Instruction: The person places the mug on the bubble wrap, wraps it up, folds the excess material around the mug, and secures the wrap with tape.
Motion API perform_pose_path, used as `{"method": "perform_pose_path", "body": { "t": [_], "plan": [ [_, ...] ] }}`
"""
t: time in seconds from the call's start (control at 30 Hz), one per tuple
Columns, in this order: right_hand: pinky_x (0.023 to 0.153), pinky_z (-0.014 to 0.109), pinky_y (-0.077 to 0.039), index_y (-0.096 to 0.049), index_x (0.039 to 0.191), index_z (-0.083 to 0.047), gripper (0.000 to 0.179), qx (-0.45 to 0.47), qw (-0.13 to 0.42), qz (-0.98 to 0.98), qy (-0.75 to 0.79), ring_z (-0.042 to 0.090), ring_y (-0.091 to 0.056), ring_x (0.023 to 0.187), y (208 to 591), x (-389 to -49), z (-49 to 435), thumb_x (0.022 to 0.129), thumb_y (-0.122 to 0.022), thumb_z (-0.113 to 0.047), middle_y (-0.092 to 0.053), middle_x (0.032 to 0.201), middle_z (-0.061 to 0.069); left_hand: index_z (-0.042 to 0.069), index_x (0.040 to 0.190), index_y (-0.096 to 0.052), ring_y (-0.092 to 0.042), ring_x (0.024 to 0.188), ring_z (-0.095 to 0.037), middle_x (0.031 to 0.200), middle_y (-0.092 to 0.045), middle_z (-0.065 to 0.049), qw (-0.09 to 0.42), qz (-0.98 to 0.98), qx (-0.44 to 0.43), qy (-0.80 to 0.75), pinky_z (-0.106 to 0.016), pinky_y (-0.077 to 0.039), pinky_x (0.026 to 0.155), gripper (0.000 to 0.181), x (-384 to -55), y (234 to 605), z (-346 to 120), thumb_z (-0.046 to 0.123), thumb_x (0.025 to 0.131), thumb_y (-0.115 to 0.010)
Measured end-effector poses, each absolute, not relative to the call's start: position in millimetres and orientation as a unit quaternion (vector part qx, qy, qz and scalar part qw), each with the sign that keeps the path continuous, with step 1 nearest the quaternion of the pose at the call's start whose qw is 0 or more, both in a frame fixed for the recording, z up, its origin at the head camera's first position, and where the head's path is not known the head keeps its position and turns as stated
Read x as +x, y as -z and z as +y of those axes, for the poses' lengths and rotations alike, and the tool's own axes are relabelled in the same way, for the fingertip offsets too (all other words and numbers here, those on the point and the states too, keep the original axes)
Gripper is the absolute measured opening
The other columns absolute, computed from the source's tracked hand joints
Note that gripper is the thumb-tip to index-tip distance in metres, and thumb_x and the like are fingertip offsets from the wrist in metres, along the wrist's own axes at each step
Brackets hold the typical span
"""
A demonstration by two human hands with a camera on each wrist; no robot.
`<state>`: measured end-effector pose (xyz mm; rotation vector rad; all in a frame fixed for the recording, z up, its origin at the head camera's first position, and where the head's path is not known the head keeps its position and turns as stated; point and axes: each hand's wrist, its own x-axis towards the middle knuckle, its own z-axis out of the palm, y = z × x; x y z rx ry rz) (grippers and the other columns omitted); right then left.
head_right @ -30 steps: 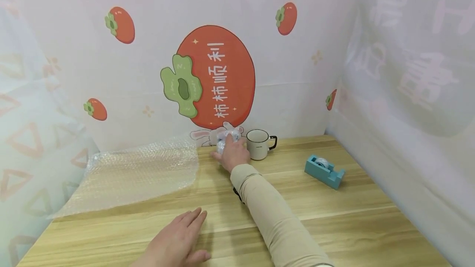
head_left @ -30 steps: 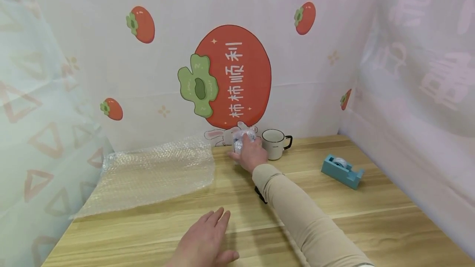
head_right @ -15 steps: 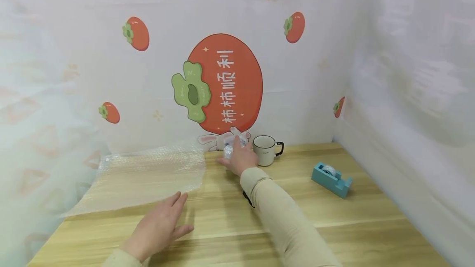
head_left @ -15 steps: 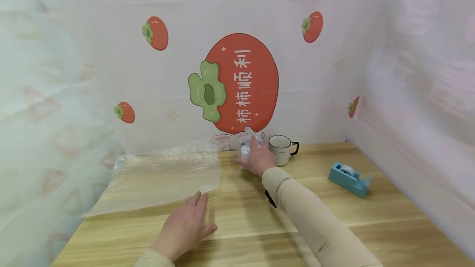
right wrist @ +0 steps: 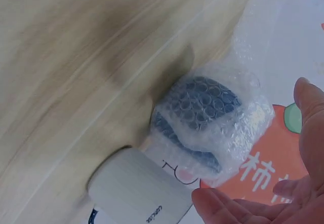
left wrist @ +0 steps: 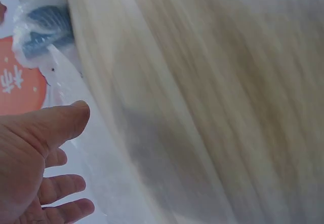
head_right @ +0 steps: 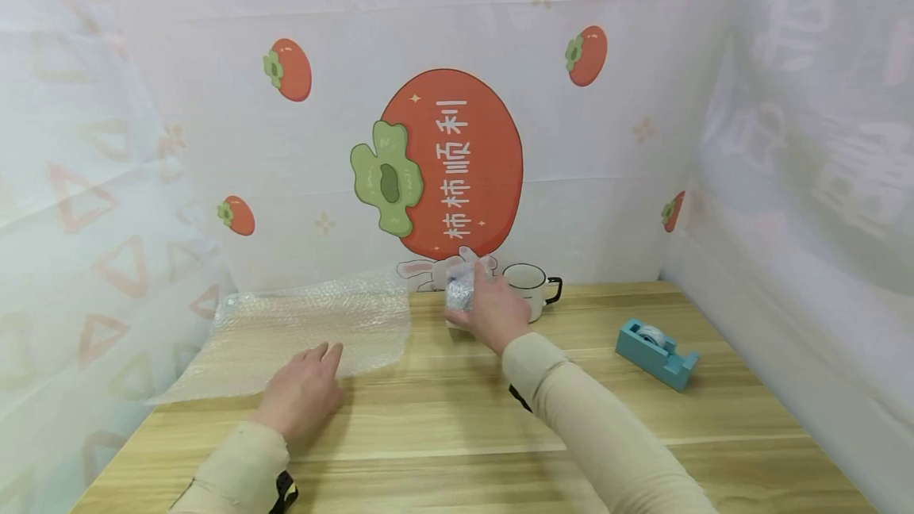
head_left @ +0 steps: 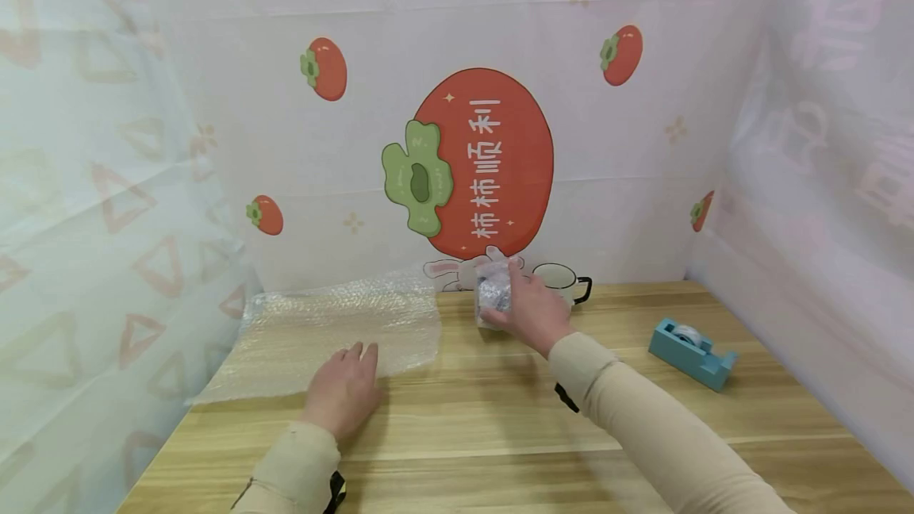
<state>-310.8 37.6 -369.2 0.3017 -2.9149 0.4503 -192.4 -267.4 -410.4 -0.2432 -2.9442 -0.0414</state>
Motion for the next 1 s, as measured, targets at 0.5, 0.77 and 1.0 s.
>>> {"method": "perform_pose_path", "body": {
  "t": [0.5, 0.77, 1.0],
  "plan": [
    [0.057, 0.041, -0.055, -0.062, 0.139, -0.012, 0.067, 0.158, 0.063, -0.98, -0.106, 0.024, -0.073, 0.082, 375, -253, 86, 0.089, -0.075, -0.056, -0.077, 0.104, 0.006, -0.004, 0.128, -0.063, -0.065, 0.111, -0.052, 0.127, -0.066, -0.032, 0.045, -0.996, -0.08, -0.004, -0.063, -0.055, 0.091, 0.03, -214, 421, -288, 0.001, 0.1, -0.052],
    [0.074, 0.046, -0.061, -0.063, 0.139, -0.014, 0.06, 0.166, 0.038, -0.979, -0.115, 0.025, -0.075, 0.096, 379, -232, 94, 0.093, -0.073, -0.051, -0.077, 0.116, 0.006, 0.003, 0.103, -0.064, -0.07, 0.082, -0.037, 0.093, -0.073, -0.017, 0.063, -0.994, -0.092, -0.012, -0.053, -0.059, 0.069, 0.01, -216, 426, -295, -0.001, 0.099, -0.055],
    [0.074, 0.045, -0.061, -0.065, 0.136, -0.015, 0.056, 0.161, 0.042, -0.979, -0.119, 0.024, -0.075, 0.092, 383, -224, 102, 0.093, -0.074, -0.05, -0.078, 0.114, 0.005, 0.008, 0.092, -0.062, -0.072, 0.082, -0.04, 0.095, -0.076, -0.017, 0.086, -0.994, -0.074, 0.014, -0.055, -0.058, 0.065, 0.014, -221, 421, -296, 0.009, 0.103, -0.053]
  ]
}}
